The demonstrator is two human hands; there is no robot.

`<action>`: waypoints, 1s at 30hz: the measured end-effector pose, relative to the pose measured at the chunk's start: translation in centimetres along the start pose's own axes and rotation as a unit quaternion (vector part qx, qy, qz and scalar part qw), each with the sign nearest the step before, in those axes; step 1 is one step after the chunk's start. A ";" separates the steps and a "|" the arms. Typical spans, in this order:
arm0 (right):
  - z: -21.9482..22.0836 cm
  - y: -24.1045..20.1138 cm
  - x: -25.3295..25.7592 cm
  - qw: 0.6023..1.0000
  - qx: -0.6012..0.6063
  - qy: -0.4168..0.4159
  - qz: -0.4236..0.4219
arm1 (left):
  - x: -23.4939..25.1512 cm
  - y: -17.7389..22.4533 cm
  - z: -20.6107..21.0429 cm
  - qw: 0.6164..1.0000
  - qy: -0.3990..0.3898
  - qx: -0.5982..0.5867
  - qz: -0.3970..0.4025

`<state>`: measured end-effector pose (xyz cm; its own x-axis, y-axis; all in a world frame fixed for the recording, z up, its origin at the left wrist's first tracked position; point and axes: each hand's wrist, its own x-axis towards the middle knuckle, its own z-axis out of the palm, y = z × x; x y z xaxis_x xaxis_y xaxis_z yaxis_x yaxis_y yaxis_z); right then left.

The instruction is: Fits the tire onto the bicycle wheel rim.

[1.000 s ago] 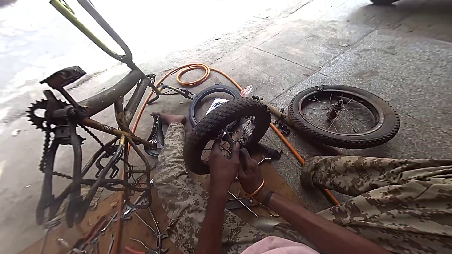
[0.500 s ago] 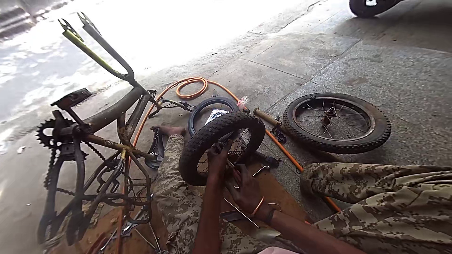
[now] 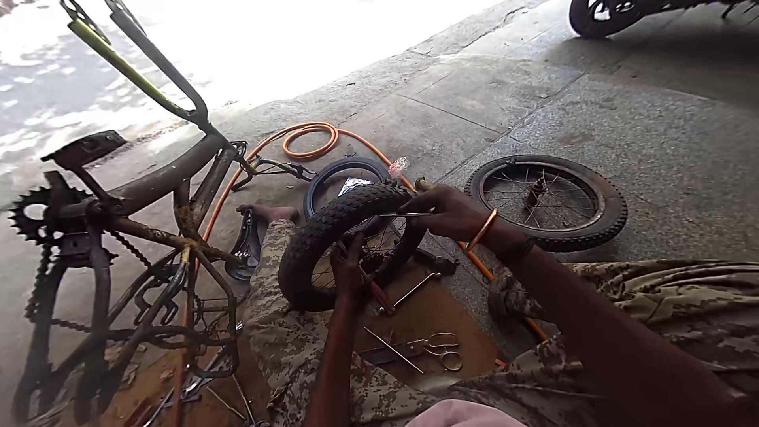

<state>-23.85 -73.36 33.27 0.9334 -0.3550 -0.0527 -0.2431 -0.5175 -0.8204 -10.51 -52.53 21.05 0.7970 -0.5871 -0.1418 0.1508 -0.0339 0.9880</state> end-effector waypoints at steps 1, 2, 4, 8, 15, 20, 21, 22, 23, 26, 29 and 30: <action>-0.4 -0.5 0.5 1.000 -0.011 -0.010 -0.003 | 0.0 -0.1 0.1 1.000 0.004 -0.005 -0.003; -0.7 -0.8 1.0 1.000 -0.012 -0.015 -0.004 | 0.0 0.0 0.0 1.000 0.005 -0.011 -0.010; -1.0 -1.3 1.8 0.999 0.002 -0.047 0.018 | 0.0 0.2 -0.1 1.000 0.010 -0.016 -0.017; -1.3 -1.6 3.0 0.996 -0.002 -0.080 0.029 | -0.1 0.0 -0.2 0.999 0.027 -0.032 0.009; -3.1 -2.9 5.5 0.988 -0.024 -0.135 0.068 | -0.6 -0.6 -1.3 0.999 -0.037 -0.014 0.014; -4.1 -5.2 8.6 0.957 -0.123 -0.233 0.118 | -1.4 -1.6 -1.3 0.998 -0.045 0.008 0.037; -4.0 -5.8 9.4 0.947 -0.165 -0.249 0.122 | -1.8 -2.0 -1.2 0.998 -0.043 0.014 0.036; -3.7 -6.3 10.4 0.934 -0.209 -0.262 0.127 | -2.2 -2.3 -1.0 0.998 -0.044 0.015 0.037; -3.4 -6.5 11.1 0.924 -0.234 -0.269 0.134 | -2.4 -2.5 -0.7 0.998 -0.040 0.014 0.040; -1.6 -6.4 8.8 0.943 -0.246 -0.191 0.119 | -0.3 -2.1 0.6 0.996 0.017 -0.030 0.080; 3.7 -4.9 1.9 0.976 -0.201 -0.016 0.079 | 0.7 -1.9 1.3 0.994 0.049 -0.017 0.097; 5.4 -4.4 0.2 0.977 -0.189 0.035 0.087 | 0.8 -2.1 1.6 0.992 0.063 -0.003 0.106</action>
<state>-21.14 -66.99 33.75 0.8519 -0.5093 -0.1219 -0.4891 -0.6907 -0.5326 -11.15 -54.25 18.98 0.8780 -0.4745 0.0629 -0.0252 0.0854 0.9960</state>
